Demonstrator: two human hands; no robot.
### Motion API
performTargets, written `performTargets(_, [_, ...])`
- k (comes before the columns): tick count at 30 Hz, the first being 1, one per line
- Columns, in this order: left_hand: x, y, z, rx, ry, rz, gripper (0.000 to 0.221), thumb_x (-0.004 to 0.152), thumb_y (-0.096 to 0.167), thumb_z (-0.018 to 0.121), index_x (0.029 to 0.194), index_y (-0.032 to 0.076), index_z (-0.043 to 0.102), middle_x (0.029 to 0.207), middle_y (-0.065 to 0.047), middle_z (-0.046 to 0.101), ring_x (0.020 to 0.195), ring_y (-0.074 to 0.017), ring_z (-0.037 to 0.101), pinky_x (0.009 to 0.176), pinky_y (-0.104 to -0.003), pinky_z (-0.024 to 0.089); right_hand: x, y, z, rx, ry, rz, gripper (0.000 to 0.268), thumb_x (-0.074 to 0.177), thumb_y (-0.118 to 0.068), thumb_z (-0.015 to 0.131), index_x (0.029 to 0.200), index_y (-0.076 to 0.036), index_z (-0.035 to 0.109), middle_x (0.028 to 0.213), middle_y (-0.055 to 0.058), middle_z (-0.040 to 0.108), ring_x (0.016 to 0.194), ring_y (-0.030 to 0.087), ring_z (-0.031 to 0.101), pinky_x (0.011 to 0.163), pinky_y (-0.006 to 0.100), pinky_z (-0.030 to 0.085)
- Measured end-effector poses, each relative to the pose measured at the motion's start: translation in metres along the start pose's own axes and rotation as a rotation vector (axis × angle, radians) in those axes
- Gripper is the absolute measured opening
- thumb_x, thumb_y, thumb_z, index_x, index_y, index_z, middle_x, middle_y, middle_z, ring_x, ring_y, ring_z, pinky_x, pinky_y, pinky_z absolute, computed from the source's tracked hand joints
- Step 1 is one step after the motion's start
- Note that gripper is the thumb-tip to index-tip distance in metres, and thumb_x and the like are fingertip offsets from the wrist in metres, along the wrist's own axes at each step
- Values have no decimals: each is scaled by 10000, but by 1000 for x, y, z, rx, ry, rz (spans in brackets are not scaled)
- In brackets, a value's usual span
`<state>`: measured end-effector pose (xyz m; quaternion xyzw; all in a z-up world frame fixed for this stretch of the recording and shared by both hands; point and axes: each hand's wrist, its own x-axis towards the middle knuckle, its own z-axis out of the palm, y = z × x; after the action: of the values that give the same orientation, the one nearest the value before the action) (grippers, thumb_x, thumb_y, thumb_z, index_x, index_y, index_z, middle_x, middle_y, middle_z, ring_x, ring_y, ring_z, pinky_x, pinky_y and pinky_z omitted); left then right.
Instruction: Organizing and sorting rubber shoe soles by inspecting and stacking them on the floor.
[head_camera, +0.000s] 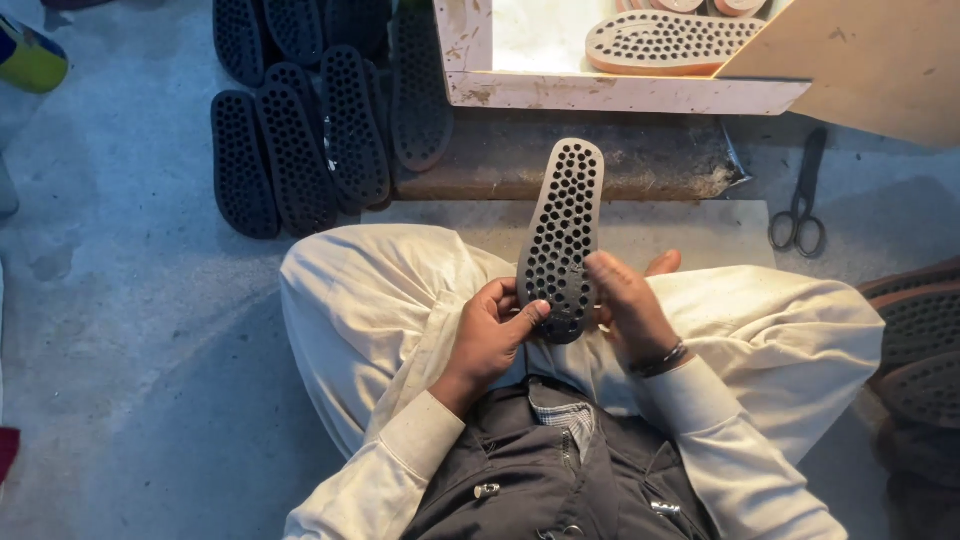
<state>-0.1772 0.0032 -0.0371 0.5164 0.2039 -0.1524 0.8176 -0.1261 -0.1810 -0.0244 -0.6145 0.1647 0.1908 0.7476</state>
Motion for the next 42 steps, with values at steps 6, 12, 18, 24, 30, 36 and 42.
performTargets(6, [2,-14,-10,84,22,-56,759,912,142,782,1500,-64,350,1125,-263,703,979,-293,728,805,-382,657,-4,4,17,149,-121,40,456,907,23,713,1343,-30,588,1021,143,752,918,246,758,793,423,658])
performTargets(12, [-18,14,-3,327,46,-161,954,870,280,773,1593,-15,224,1510,-370,420,1370,-429,497,1109,-465,496,19,35,14,119,-95,43,500,926,-16,710,1398,-86,557,1102,110,743,981,232,745,812,429,652])
performTargets(18, [-26,17,-6,364,33,-192,836,899,253,706,1584,2,297,1545,-355,386,1401,-362,471,1129,-446,460,19,36,32,-17,-3,98,518,908,-68,766,1376,-97,545,1200,115,702,1062,270,703,831,489,633])
performTargets(24, [-36,18,-12,623,159,25,529,877,181,696,1363,-1,590,1306,-289,639,1149,-330,684,858,-354,634,-16,9,58,-820,96,-520,980,855,-241,870,1556,74,262,1436,335,378,1410,500,385,1142,583,404])
performTargets(30, [-39,37,-25,757,272,527,329,908,-29,591,1230,-42,655,1107,-244,685,1029,-405,726,775,-369,662,-26,0,106,-904,-138,-882,463,881,-42,776,1324,-3,647,1276,224,540,1226,424,584,964,479,536])
performTargets(36, [-66,69,-65,795,407,598,335,958,14,536,1285,-36,595,1190,-231,646,1166,-437,661,930,-458,602,-21,2,167,-847,-423,-758,403,905,48,682,1299,-40,672,1142,139,692,1058,306,725,819,352,614])
performTargets(42, [-93,73,-110,671,734,678,244,995,84,536,1216,20,617,1078,-187,669,1097,-398,673,882,-428,595,-24,15,239,-858,-654,-749,335,926,-1,693,1260,6,683,1115,179,685,995,356,748,761,364,641])
